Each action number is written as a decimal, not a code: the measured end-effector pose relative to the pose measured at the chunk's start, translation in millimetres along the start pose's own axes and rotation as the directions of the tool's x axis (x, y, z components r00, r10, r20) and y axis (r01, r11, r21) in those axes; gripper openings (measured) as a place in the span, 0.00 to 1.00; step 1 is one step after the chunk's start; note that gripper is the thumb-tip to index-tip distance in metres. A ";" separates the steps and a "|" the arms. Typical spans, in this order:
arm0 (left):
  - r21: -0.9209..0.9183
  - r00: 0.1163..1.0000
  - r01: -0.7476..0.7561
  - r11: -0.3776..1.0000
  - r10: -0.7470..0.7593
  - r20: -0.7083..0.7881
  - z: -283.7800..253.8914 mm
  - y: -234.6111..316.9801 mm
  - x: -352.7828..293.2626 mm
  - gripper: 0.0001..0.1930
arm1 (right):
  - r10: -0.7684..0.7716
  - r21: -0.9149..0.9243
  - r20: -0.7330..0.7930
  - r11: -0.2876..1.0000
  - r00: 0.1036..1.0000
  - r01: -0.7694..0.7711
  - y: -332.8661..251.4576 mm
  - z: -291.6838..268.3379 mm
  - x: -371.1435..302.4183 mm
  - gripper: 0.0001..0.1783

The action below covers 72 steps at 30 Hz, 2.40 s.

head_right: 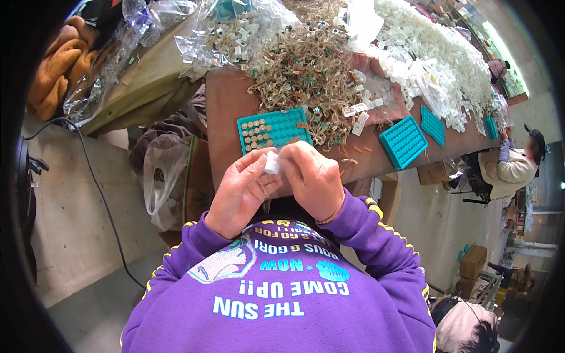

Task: The person repeatedly picks small white plastic connectors and metallic pins from a teal tray, inserts the pins into the connectors, and places the assembled units back into the tray. The person handles items one at a time and continues the cycle throughout the clip.

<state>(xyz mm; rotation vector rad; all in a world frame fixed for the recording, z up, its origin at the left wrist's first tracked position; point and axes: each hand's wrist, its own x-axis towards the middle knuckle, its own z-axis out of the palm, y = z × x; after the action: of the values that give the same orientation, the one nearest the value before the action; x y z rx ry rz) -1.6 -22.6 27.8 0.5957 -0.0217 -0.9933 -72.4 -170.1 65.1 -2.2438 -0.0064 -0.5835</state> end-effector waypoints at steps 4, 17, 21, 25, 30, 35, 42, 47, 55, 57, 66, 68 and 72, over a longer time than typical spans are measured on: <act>0.040 1.000 -0.016 0.999 0.016 0.019 1.4 -0.1 -0.5 0.14 | -0.116 -0.074 0.041 0.990 0.992 0.119 -1.2 -0.5 2.9 0.05; 0.534 0.454 -0.828 -0.173 0.353 0.818 24.2 32.7 3.1 0.10 | 0.220 0.280 -0.357 0.952 0.908 -0.121 5.3 -11.7 -17.0 0.03; 0.557 0.376 -0.179 -0.811 0.467 0.800 29.7 90.3 57.0 0.22 | 0.290 0.312 -0.340 0.932 0.894 -0.183 10.3 -12.2 -25.0 0.01; 0.718 0.347 0.020 -0.696 0.678 0.648 7.4 91.1 70.1 0.25 | 0.167 0.119 -0.368 0.984 0.915 -0.132 18.7 -16.1 -37.0 0.01; 0.825 0.687 -0.308 -0.474 0.490 0.538 -15.7 69.0 64.5 0.16 | 0.307 0.229 -0.381 0.945 0.872 -0.233 33.0 -20.6 -48.2 0.03; 0.732 0.750 -0.354 -0.582 0.291 0.594 -8.9 63.5 80.1 0.10 | 0.186 -0.045 -0.386 0.974 0.903 -0.220 41.6 -20.0 -41.9 0.04; 0.726 0.757 -0.363 -0.585 0.270 0.596 -8.0 49.2 78.4 0.09 | -0.188 -0.527 -0.146 0.846 0.971 0.084 77.0 -11.4 18.1 0.07; 0.760 0.767 -0.373 -0.532 0.284 0.575 -9.6 45.1 60.3 0.12 | -0.156 -0.549 -0.002 0.826 0.988 0.129 92.5 -5.2 41.8 0.06; 0.892 0.829 -0.439 0.112 0.434 0.353 8.3 36.7 65.3 0.17 | 0.377 0.591 -0.238 0.788 0.895 -0.175 88.3 -12.8 47.5 0.08; 0.846 0.882 -0.389 0.365 0.412 0.228 11.5 36.3 69.6 0.19 | 0.389 0.761 -0.153 0.633 0.909 -0.143 86.3 -11.6 50.8 0.10; 0.788 0.875 -0.432 0.438 0.416 0.248 14.3 41.8 70.2 0.19 | 0.409 0.765 -0.005 0.589 0.912 -0.260 67.3 -10.4 57.0 0.10; 0.752 0.888 -0.423 0.505 0.394 0.235 15.4 41.1 66.8 0.18 | 0.359 0.736 0.066 0.612 0.931 -0.288 60.1 -9.5 53.1 0.10; 0.653 0.935 -0.345 0.674 0.304 0.180 15.0 40.6 63.6 0.15 | 0.300 0.725 0.099 0.631 0.949 -0.275 47.7 -5.0 44.8 0.09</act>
<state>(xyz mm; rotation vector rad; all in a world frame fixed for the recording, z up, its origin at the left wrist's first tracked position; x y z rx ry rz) 61.3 -63.5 44.2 1.1941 -0.5540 -0.6238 -25.4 -214.1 52.6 -1.3936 0.1160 -0.3433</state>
